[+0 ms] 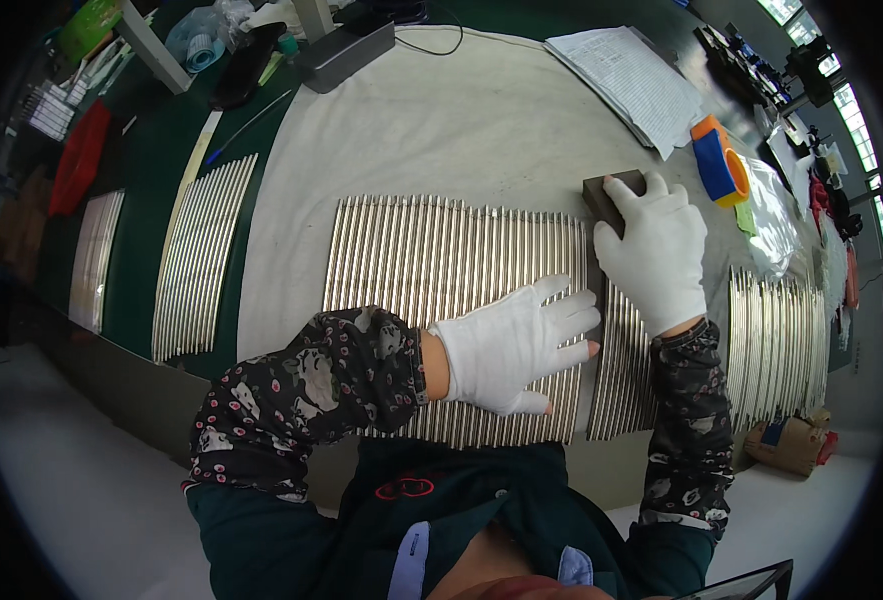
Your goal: Using a sanding block to smooth and polish a batch of thin metal rods on a workshop table.
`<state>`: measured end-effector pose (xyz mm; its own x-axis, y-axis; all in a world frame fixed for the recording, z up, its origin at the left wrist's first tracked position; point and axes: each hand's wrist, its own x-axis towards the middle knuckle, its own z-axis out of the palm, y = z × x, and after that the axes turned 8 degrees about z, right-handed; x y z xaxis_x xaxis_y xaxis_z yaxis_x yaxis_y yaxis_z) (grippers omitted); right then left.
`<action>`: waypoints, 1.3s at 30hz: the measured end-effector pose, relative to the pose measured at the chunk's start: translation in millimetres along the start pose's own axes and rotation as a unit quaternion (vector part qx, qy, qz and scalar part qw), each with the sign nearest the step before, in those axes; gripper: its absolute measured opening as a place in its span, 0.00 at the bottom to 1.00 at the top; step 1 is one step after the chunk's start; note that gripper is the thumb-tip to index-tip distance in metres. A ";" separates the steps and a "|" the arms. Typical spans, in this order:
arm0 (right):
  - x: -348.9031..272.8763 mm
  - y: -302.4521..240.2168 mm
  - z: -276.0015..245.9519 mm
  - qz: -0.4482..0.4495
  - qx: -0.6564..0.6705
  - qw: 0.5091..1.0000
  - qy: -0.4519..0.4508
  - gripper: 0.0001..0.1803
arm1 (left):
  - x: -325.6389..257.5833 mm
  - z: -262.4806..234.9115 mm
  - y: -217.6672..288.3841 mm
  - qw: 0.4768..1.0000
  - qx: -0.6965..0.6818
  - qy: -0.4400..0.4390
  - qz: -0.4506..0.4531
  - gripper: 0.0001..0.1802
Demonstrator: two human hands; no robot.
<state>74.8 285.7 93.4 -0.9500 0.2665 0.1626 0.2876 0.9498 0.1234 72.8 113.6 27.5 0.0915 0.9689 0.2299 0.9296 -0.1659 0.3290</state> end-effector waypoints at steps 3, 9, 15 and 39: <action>-12.6 -31.1 11.3 -0.137 0.162 0.975 0.073 0.27 | 1.2 2.6 0.0 1.000 0.011 0.023 0.011 0.37; 1.1 -21.1 -2.0 -0.086 0.000 0.995 0.043 0.20 | 4.4 3.8 0.9 0.997 0.032 0.060 0.025 0.37; -15.0 -69.4 10.0 -0.216 0.116 0.969 0.007 0.28 | 9.8 -1.5 2.0 0.979 -0.141 -0.130 -0.074 0.38; 3.8 -46.1 8.7 -0.129 0.090 0.983 0.096 0.22 | 6.5 0.5 4.8 0.999 -0.006 0.026 -0.021 0.31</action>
<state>56.9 244.4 79.8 -0.9434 -0.0069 0.3315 -0.0028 0.9999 0.0129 78.0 119.2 30.1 0.0344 0.9643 0.2626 0.9277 -0.1285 0.3506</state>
